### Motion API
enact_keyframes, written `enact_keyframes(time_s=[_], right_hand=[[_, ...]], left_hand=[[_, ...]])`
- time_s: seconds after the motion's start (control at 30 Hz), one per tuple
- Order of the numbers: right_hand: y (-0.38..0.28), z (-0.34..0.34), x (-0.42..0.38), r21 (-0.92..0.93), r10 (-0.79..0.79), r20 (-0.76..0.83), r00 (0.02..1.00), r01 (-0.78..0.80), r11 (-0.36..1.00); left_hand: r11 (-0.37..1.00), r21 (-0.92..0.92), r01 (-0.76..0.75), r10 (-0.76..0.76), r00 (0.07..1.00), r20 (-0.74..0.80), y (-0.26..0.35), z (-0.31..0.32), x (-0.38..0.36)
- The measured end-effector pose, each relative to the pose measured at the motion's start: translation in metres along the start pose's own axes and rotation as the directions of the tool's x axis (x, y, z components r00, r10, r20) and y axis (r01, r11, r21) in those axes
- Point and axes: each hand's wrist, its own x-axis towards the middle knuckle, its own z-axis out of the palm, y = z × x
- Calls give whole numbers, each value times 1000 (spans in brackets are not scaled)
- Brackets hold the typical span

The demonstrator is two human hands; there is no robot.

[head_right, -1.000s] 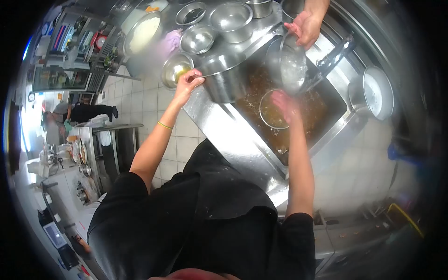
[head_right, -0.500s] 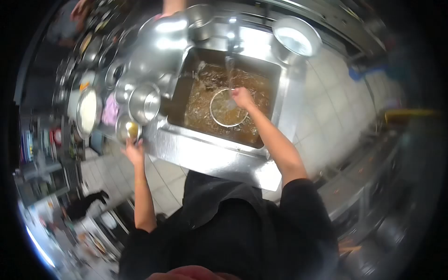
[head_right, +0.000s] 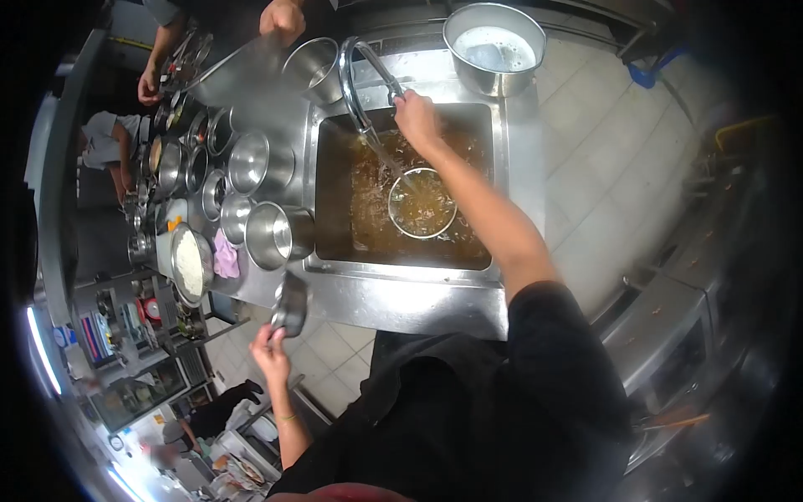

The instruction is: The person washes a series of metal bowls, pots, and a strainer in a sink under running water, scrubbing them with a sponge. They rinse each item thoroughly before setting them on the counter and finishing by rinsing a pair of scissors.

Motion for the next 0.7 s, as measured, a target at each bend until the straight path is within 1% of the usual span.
enact_keyframes(time_s=[0.03, 0.07, 0.1, 0.13, 0.17, 0.2, 0.23, 0.27, 0.3, 0.33, 0.37, 0.4, 0.43, 0.47, 0.5, 0.53, 0.57, 0.6, 0.63, 0.67, 0.7], right_hand=[[3, -11, 1, -29, -90, 109, 990, 93, 995], [6, -26, 4, -55, -180, 221, 959, 196, 979], [4, -51, 7, -23, -264, 237, 935, 277, 961], [7, -65, 22, -139, -382, 105, 918, 394, 909], [-1, -91, 37, -172, -400, -16, 917, 391, 904], [7, -104, 61, -186, -417, -143, 898, 389, 902], [4, -124, 77, -137, -326, -156, 932, 307, 942], [34, -121, 113, -289, -460, -127, 879, 411, 865], [48, -116, 132, -395, -263, 14, 965, 246, 885], [43, -120, 135, -475, -54, 168, 984, 129, 870], [48, -116, 142, -476, 70, 288, 955, 80, 876], [84, -91, 165, -576, -17, 336, 942, 220, 787], [97, -79, 170, -574, -8, 286, 958, 178, 799], [82, -83, 168, -571, 29, 289, 957, 147, 808], [67, -89, 160, -574, 11, 253, 967, 141, 807], [52, -98, 152, -580, 10, 224, 975, 125, 805], [48, -107, 157, -569, 3, 223, 975, 128, 813], [49, -115, 162, -498, -43, 203, 978, 141, 856], [49, -120, 164, -427, -90, 187, 978, 164, 889], [37, -133, 156, -429, -92, 209, 974, 176, 886], [22, -151, 141, -257, -310, 42, 950, 310, 915]], left_hand=[[994, 6, -109, 109, 994, -28, 10, 18, 11], [990, -84, -116, 121, 991, 57, 28, 34, 30], [978, -178, -110, 136, 981, 139, 47, 54, 52], [971, -186, -149, 182, 967, 177, 65, 77, 73], [959, -212, -186, 233, 947, 221, 83, 101, 94], [958, -145, -246, 282, 894, 348, 96, 127, 119], [957, -146, -251, 289, 872, 395, 125, 143, 138], [937, -163, -310, 349, 853, 388, 136, 170, 153], [907, -157, -392, 422, 831, 363, 150, 187, 165], [896, -61, -439, 414, 778, 473, 154, 210, 180], [892, -87, -443, 415, 729, 544, 167, 216, 190], [845, -146, -514, 523, 739, 425, 152, 250, 200], [891, -100, -444, 435, 768, 471, 155, 260, 208], [893, -177, -415, 451, 819, 355, 146, 276, 211], [870, -214, -445, 490, 829, 270, 131, 292, 215], [938, -273, -211, 327, 800, 503, 129, 282, 220], [903, -429, 21, 246, 794, 557, 122, 279, 218], [796, -545, 265, 173, 763, 623, 111, 279, 212], [795, -542, 274, 158, 768, 620, 99, 280, 209], [652, -666, 363, 138, 807, 574, 85, 286, 203], [475, -767, 431, 102, 839, 535, 73, 291, 192]])
